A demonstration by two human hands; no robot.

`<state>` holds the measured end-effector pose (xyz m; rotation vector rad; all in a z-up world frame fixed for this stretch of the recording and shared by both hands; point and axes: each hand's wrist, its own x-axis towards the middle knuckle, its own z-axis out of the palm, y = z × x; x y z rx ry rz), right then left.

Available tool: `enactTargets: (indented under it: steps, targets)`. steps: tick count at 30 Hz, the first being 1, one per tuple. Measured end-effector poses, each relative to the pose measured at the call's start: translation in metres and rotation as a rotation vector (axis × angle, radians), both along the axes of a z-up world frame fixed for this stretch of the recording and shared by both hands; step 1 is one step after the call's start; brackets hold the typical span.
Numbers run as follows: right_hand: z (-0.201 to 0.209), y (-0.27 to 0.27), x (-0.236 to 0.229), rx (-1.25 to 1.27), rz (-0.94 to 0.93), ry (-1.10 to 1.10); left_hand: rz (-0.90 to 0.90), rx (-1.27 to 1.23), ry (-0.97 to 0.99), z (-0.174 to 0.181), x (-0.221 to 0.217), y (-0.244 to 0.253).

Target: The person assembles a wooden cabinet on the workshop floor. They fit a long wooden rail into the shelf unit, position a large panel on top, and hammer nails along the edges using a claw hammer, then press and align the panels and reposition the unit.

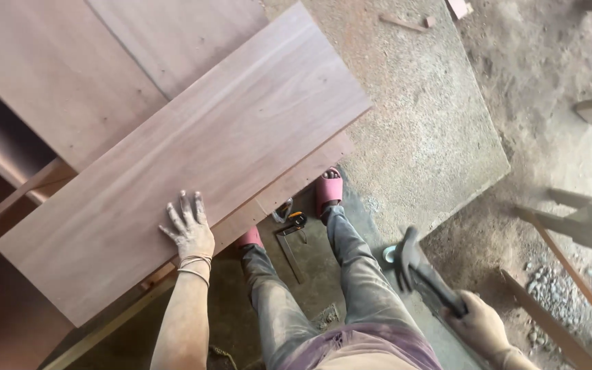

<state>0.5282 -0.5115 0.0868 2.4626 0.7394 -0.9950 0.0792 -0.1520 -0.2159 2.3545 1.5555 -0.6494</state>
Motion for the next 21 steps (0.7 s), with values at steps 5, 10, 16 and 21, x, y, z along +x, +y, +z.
enactTargets:
  steps: [5,10,16,21]
  targets:
    - [-0.026,0.026,0.003,-0.038,-0.266,-0.012,-0.079,0.018,0.062,-0.011,0.006,0.006]
    - [-0.04,0.041,-0.003,0.114,-0.538,0.006,-0.124,-0.119,0.037,0.009,0.001,0.025]
    - [-0.04,0.052,-0.023,0.365,-0.612,0.105,-0.066,-0.302,-0.041,0.031,0.006,0.049]
    - [-0.029,0.071,-0.072,0.516,-0.893,0.234,-0.336,-0.271,0.039,0.034,0.029,0.029]
